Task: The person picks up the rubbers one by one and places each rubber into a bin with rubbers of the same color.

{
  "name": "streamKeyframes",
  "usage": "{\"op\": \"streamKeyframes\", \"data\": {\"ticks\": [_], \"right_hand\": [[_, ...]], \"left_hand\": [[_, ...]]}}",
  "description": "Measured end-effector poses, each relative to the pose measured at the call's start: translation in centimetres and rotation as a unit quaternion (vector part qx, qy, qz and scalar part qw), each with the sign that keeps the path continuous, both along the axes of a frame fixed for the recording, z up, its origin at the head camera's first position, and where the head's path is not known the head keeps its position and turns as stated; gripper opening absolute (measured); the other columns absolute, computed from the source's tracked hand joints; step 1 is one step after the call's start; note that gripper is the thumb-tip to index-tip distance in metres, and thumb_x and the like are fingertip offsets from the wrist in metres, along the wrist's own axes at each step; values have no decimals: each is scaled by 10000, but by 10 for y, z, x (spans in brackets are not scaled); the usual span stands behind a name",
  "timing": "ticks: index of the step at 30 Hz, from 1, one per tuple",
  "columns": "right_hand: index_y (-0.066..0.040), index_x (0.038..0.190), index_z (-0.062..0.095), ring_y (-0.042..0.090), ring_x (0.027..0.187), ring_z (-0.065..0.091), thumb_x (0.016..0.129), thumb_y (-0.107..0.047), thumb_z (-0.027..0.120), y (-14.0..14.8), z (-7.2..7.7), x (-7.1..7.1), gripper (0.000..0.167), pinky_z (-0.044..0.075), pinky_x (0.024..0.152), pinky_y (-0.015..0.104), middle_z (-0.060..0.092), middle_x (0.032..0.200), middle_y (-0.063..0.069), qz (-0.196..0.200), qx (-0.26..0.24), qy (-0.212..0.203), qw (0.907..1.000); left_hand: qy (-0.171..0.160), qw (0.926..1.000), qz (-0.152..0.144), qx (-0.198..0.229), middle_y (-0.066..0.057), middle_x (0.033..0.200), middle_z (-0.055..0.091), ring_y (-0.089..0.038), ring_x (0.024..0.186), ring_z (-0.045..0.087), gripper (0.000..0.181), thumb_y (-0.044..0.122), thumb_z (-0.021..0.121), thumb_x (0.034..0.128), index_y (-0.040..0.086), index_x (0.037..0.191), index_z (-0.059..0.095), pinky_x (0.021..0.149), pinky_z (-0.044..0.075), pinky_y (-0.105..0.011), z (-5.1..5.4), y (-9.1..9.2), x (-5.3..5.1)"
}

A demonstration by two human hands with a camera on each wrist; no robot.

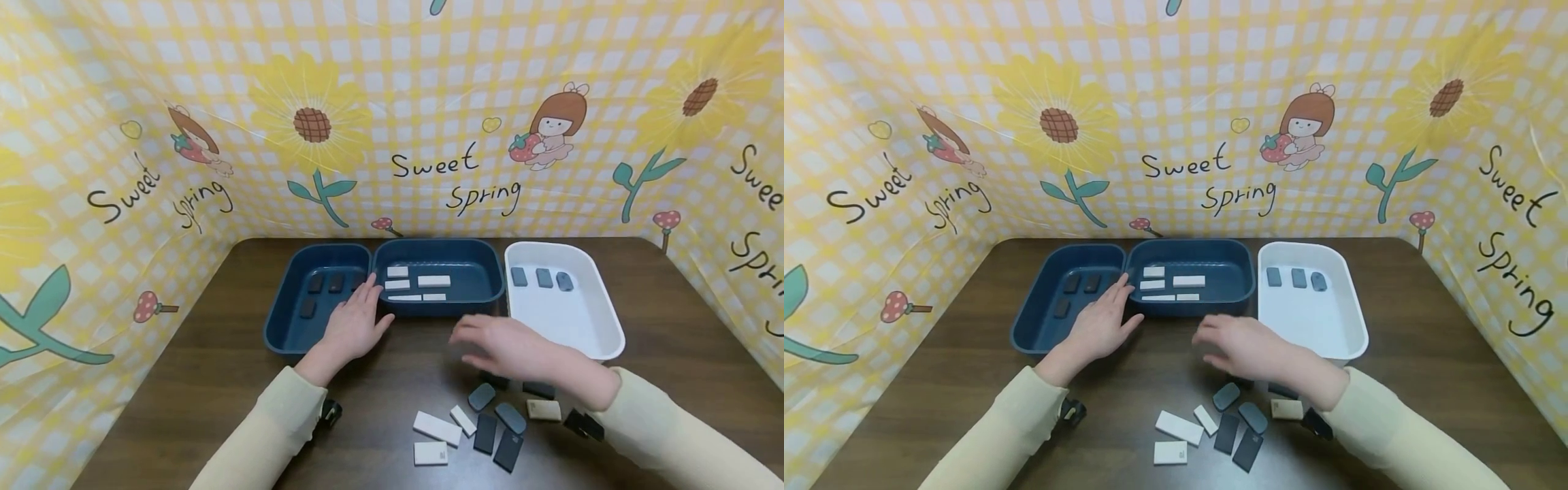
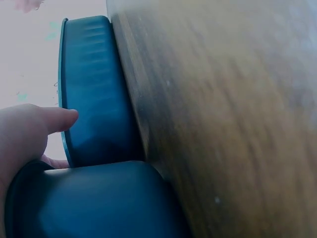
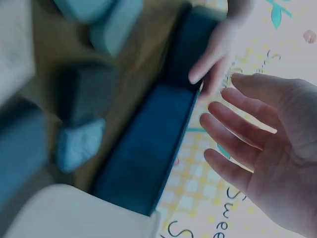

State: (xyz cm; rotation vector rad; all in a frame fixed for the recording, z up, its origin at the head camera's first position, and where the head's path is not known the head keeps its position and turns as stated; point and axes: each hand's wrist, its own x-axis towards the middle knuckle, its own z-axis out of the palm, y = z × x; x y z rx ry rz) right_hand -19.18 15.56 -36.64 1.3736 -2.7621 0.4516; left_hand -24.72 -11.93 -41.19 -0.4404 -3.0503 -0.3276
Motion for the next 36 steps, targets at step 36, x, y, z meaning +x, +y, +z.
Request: {"op": "streamKeyframes", "data": {"ticks": [36], "right_hand": [[-166, 1007, 726, 55, 765, 547, 800, -132, 800, 8, -39, 30, 223, 488, 670, 228, 615, 906, -68, 122, 1049, -470, 9933]], "left_hand": [[-147, 9999, 56, 73, -114, 1595, 193, -305, 1416, 282, 657, 426, 560, 969, 57, 1480, 374, 1050, 325, -568, 1, 0, 1]]}}
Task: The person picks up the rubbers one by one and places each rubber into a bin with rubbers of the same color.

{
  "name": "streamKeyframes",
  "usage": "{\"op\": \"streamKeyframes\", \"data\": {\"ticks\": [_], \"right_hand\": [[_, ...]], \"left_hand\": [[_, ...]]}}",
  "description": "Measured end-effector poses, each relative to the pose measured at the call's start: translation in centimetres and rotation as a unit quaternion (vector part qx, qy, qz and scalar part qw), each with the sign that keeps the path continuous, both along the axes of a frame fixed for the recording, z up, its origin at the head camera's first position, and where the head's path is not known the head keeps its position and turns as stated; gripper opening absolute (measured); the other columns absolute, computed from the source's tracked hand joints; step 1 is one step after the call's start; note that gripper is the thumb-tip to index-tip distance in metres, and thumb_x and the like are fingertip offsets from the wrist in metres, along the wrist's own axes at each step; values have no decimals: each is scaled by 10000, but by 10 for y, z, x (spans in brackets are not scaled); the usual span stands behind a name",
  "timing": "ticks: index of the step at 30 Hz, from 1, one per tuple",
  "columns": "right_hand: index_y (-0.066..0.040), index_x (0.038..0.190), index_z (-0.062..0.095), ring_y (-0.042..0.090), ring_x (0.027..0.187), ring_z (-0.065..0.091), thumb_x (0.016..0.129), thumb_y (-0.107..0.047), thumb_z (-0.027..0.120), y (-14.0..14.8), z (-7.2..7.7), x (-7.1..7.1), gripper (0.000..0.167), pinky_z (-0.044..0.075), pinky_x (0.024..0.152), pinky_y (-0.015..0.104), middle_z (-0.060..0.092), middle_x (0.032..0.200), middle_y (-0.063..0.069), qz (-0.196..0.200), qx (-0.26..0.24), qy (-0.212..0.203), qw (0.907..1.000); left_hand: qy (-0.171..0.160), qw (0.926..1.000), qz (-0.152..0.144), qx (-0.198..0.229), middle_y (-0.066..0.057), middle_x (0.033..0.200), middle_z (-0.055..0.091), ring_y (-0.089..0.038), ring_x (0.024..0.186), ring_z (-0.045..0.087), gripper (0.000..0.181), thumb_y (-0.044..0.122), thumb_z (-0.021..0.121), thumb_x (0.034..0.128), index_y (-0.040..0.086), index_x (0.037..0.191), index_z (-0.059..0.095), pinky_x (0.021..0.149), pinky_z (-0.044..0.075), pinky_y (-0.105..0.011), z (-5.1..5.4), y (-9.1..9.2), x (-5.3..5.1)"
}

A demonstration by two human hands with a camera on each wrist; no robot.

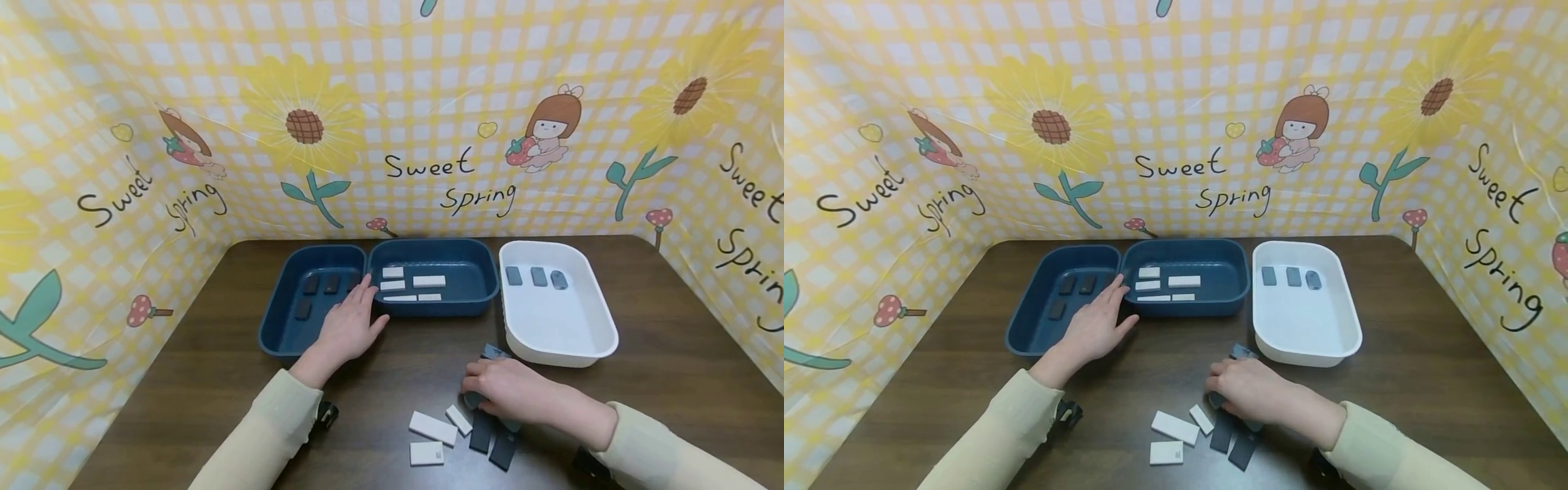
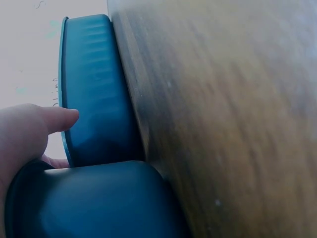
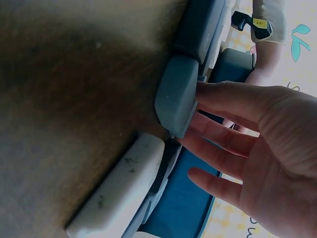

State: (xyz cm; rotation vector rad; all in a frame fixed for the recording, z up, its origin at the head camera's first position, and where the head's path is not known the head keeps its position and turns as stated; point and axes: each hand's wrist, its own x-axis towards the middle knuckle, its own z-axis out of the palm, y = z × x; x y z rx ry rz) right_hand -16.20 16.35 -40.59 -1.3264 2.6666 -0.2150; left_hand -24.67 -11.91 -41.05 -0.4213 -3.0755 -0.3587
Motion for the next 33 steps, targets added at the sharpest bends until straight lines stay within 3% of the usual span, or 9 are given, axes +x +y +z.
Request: {"op": "streamKeyframes", "data": {"ticks": [15, 27, 33], "right_hand": [[-158, 1002, 713, 42, 757, 550, 811, -162, 792, 4, 0, 0, 207, 495, 665, 222, 605, 902, -73, 39, -327, 133, 9994], [-133, 1023, 690, 22, 688, 500, 814, -167, 786, 16, 20, 1, 232, 483, 620, 214, 559, 860, -83, -273, -953, 373, 9944], [-117, 1053, 698, 60, 737, 570, 816, -165, 784, 25, 34, 0, 257, 519, 674, 240, 597, 916, -83, -613, -1282, 354, 9892]], "left_hand": [[14, 10000, -1, 59, -114, 1593, 199, -306, 1413, 288, 656, 422, 572, 964, 58, 1475, 381, 1046, 329, -571, -2, 0, -1], [27, 9999, -33, 108, -117, 1593, 198, -309, 1417, 277, 663, 410, 588, 957, 58, 1478, 377, 1049, 328, -563, 1, 0, -2], [83, 9997, -178, -176, -144, 1586, 206, -334, 1435, 219, 688, 446, 574, 956, 52, 1482, 370, 1075, 266, -590, 0, 0, -2]]}}
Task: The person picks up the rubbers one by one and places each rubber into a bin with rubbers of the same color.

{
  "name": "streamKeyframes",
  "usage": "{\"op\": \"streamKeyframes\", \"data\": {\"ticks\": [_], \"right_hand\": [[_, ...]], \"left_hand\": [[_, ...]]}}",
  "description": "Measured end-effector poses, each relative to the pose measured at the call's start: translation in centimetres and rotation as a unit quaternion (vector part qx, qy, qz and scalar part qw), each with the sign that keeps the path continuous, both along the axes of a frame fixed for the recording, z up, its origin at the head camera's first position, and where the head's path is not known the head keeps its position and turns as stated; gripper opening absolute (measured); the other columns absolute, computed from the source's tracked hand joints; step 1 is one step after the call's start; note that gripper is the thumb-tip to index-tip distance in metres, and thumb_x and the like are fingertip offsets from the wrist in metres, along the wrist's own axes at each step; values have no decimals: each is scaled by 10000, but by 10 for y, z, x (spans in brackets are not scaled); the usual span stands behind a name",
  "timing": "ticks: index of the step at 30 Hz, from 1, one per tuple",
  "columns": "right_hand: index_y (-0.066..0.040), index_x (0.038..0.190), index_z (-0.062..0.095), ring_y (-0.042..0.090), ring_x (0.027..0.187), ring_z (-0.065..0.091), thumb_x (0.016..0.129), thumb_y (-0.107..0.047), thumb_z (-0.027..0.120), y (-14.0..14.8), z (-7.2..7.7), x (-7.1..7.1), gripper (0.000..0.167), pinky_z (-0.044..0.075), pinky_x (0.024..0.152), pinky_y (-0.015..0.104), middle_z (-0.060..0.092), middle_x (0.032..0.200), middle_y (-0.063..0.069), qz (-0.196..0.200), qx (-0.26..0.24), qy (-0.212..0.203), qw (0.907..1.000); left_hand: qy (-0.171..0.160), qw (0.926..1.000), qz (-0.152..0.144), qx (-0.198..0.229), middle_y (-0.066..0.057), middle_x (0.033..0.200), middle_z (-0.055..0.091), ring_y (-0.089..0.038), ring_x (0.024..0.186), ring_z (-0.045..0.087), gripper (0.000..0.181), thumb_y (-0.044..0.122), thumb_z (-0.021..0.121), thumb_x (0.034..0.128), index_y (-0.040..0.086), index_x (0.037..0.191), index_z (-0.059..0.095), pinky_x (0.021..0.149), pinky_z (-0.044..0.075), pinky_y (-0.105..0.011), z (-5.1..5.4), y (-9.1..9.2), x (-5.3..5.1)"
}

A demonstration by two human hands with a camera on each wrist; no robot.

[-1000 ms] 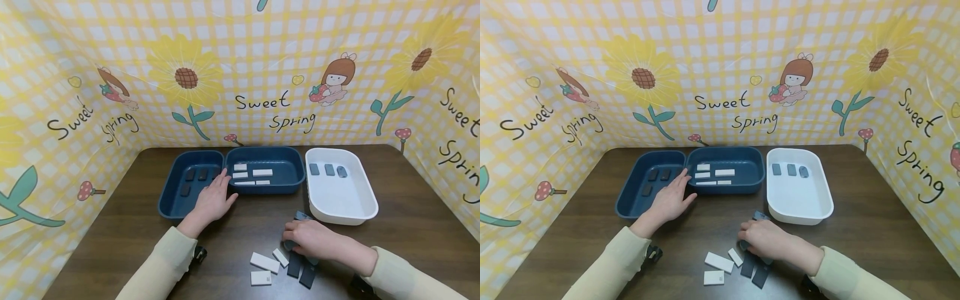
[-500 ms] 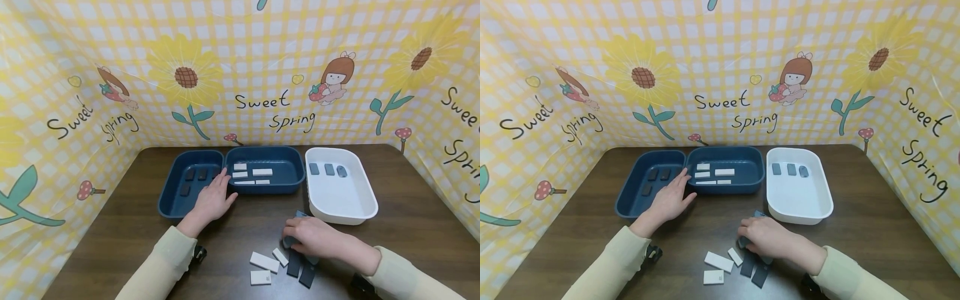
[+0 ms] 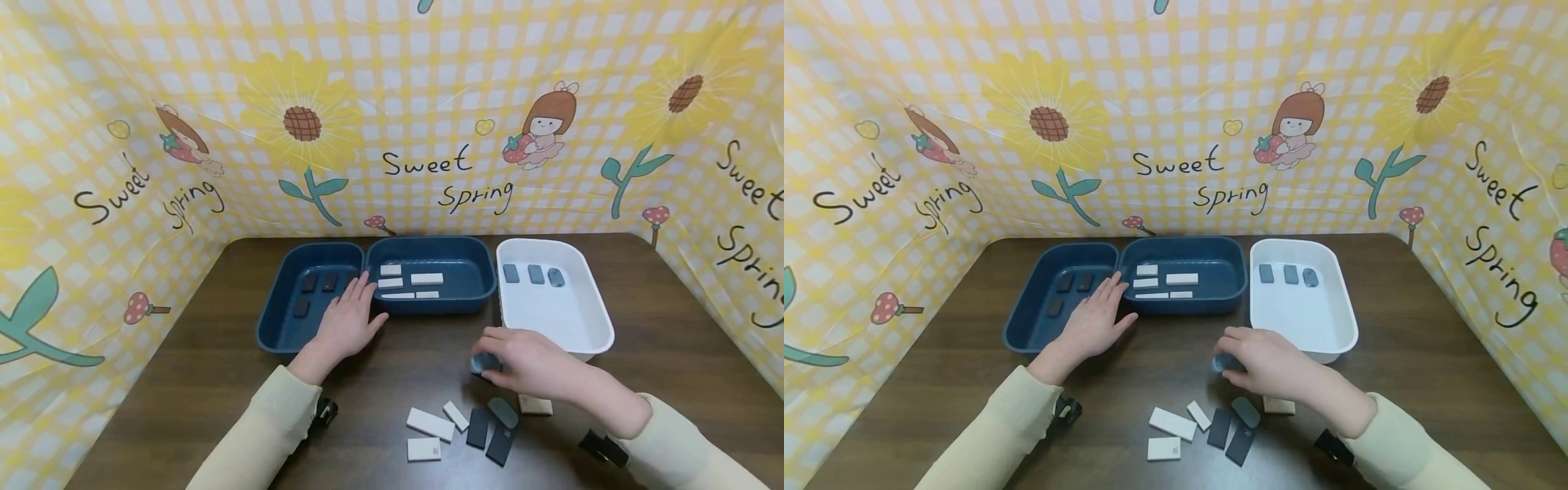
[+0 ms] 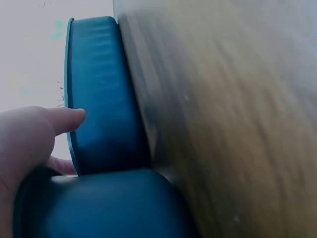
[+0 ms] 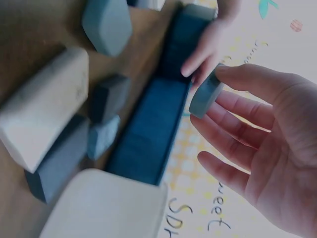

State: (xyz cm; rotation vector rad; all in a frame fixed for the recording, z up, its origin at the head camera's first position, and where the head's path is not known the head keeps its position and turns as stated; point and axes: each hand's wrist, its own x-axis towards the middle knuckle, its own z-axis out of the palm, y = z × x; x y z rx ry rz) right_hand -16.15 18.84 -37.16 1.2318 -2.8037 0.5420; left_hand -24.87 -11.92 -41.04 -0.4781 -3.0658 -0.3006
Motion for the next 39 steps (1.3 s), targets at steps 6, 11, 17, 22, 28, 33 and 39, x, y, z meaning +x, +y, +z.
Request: {"op": "streamKeyframes", "data": {"ticks": [6, 11, 17, 22, 28, 33, 39], "right_hand": [[-142, 1041, 685, 52, 756, 560, 819, -183, 787, 12, 10, -4, 248, 522, 683, 252, 600, 929, -96, -368, -103, 118, 9992], [-132, 1041, 678, 88, 776, 577, 813, -166, 793, 25, 19, -12, 258, 533, 691, 289, 614, 919, -84, -732, -248, 295, 9966], [-74, 1044, 675, 186, 810, 632, 812, -157, 794, 39, 29, -30, 274, 545, 718, 385, 659, 913, 7, -1226, -170, 415, 9914], [-21, 1025, 673, 229, 810, 641, 819, -124, 778, 49, 36, -54, 253, 536, 707, 414, 665, 912, 62, -1571, -80, 281, 9872], [21, 1023, 659, 226, 755, 608, 832, -118, 751, 55, 33, -86, 253, 525, 682, 395, 662, 867, 89, -1976, 187, -148, 9800], [28, 1004, 640, 200, 687, 564, 853, -109, 718, 59, 20, -107, 219, 500, 658, 379, 637, 800, 69, -2204, 489, -561, 9726], [20, 946, 632, 192, 651, 548, 874, -97, 682, 60, 1, -122, 146, 476, 620, 343, 616, 745, 51, -2213, 869, -1013, 9660]], "left_hand": [[158, 9981, -310, -500, -158, 1582, 202, -326, 1455, 146, 695, 474, 541, 965, 63, 1495, 355, 1113, 101, -616, 3, 12, -1], [198, 9949, -799, -583, -135, 1586, 205, -285, 1460, 146, 679, 470, 523, 976, 83, 1505, 344, 1121, 132, -589, 9, 32, -2], [132, 9839, -1666, -638, -102, 1595, 198, -247, 1455, 179, 673, 475, 507, 985, 102, 1515, 327, 1117, 203, -554, 17, 61, -6], [6, 9682, -2367, -813, -71, 1597, 204, -206, 1446, 213, 653, 467, 492, 994, 117, 1519, 322, 1113, 248, -512, 21, 90, -14], [-242, 9611, -2649, -741, -50, 1586, 246, -179, 1435, 243, 621, 441, 487, 1004, 134, 1519, 325, 1117, 259, -474, 20, 118, -22], [-380, 9587, -2743, -649, -40, 1583, 257, -170, 1432, 249, 621, 432, 480, 1009, 142, 1529, 303, 1117, 267, -457, 15, 129, -22], [-271, 9571, -2783, -754, -45, 1583, 253, -175, 1432, 248, 650, 450, 465, 1009, 146, 1544, 255, 1119, 264, -452, 9, 131, -19]]}}
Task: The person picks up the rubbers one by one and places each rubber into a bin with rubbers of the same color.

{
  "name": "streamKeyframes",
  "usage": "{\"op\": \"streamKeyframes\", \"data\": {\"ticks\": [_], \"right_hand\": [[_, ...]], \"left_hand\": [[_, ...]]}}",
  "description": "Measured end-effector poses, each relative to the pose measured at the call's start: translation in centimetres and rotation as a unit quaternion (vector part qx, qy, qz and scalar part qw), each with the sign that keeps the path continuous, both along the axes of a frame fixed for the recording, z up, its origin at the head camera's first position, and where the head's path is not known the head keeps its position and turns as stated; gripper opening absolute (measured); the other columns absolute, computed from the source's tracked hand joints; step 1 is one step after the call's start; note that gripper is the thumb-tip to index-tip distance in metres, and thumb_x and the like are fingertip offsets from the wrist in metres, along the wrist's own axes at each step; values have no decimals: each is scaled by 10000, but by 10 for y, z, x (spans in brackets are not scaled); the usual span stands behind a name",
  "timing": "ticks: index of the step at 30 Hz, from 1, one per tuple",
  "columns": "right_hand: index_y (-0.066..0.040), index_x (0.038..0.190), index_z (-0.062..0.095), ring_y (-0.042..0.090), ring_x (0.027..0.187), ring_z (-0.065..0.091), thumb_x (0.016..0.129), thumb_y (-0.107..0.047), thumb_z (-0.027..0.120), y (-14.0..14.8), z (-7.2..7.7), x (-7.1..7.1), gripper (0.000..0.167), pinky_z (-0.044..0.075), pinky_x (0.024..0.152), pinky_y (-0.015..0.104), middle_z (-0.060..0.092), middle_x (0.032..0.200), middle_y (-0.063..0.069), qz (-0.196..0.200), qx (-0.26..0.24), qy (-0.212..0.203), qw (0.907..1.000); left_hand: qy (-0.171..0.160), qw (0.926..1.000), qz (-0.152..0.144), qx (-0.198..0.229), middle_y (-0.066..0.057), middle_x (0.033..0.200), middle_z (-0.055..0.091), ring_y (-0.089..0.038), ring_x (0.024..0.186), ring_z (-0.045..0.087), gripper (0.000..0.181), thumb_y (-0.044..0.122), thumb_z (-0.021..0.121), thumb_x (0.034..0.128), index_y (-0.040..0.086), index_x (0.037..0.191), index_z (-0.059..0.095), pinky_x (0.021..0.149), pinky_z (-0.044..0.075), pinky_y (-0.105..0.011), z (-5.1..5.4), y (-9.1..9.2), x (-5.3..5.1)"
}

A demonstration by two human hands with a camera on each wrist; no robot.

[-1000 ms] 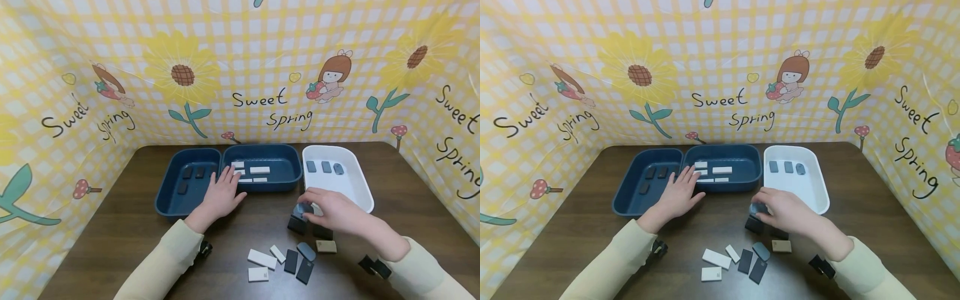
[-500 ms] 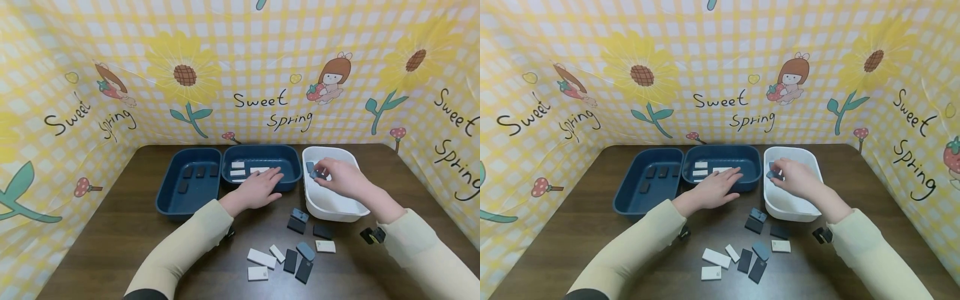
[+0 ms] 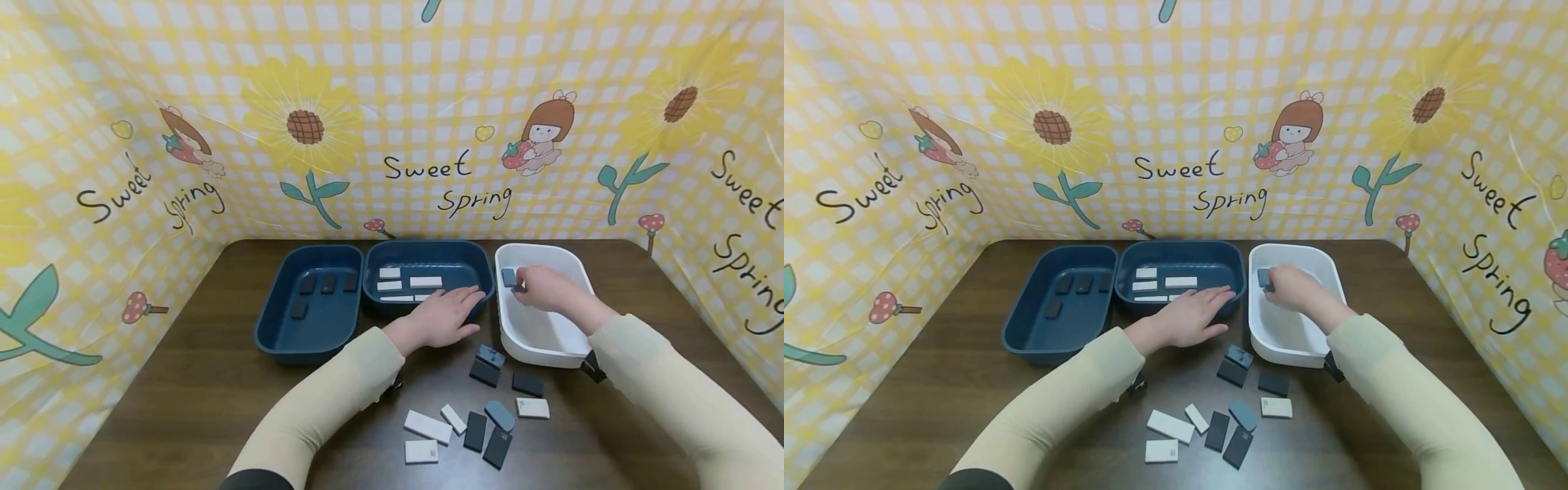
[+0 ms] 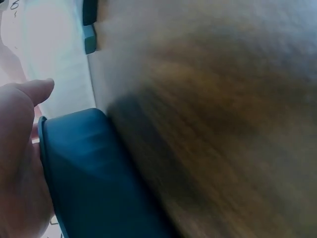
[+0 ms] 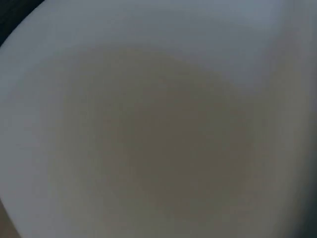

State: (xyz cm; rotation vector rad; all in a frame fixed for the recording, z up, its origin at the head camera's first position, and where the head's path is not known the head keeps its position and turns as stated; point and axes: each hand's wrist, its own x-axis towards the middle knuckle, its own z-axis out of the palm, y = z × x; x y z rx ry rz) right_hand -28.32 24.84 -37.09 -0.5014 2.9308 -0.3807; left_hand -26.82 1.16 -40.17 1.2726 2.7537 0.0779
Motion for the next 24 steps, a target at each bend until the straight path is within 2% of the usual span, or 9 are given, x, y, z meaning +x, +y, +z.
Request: {"op": "streamKeyframes", "data": {"ticks": [3, 7, 12, 18, 24], "right_hand": [[27, 944, 626, 198, 671, 559, 884, -102, 675, -1, -7, -3, 151, 479, 636, 353, 620, 762, 64, 3, 151, -137, 9998], [58, 967, 627, 220, 709, 578, 893, -100, 676, -3, -14, -7, 181, 500, 689, 387, 629, 798, 99, -18, 245, -321, 9992], [82, 1021, 628, 243, 749, 600, 906, -114, 668, -6, -24, -13, 231, 513, 740, 415, 642, 835, 129, -396, 218, -576, 9973], [87, 994, 624, 247, 737, 597, 905, -122, 663, -9, -32, -22, 231, 501, 710, 395, 636, 818, 136, -812, 179, -544, 9951], [85, 963, 634, 238, 705, 585, 905, -139, 669, -12, -34, -24, 233, 493, 684, 381, 631, 779, 123, -879, 91, -499, 9948]], "left_hand": [[132, 9999, -18, -67, -49, 1587, 242, -185, 1436, 238, 682, 466, 466, 1003, 180, 1560, 198, 1122, 243, -480, -2, 0, 1], [153, 9998, -14, -87, -50, 1589, 234, -196, 1438, 230, 704, 470, 474, 997, 224, 1569, 145, 1126, 221, -502, -3, 0, 1], [92, 9999, 47, -108, -46, 1587, 240, -197, 1436, 235, 708, 465, 488, 994, 234, 1569, 144, 1130, 212, -500, -2, 2, 3], [84, 9998, 108, -130, -38, 1587, 241, -191, 1436, 234, 710, 465, 493, 992, 239, 1569, 146, 1131, 210, -499, -2, 3, 4], [111, 9997, 124, -152, -38, 1587, 242, -191, 1436, 235, 711, 469, 494, 990, 237, 1568, 151, 1130, 211, -500, -3, 2, 3]]}}
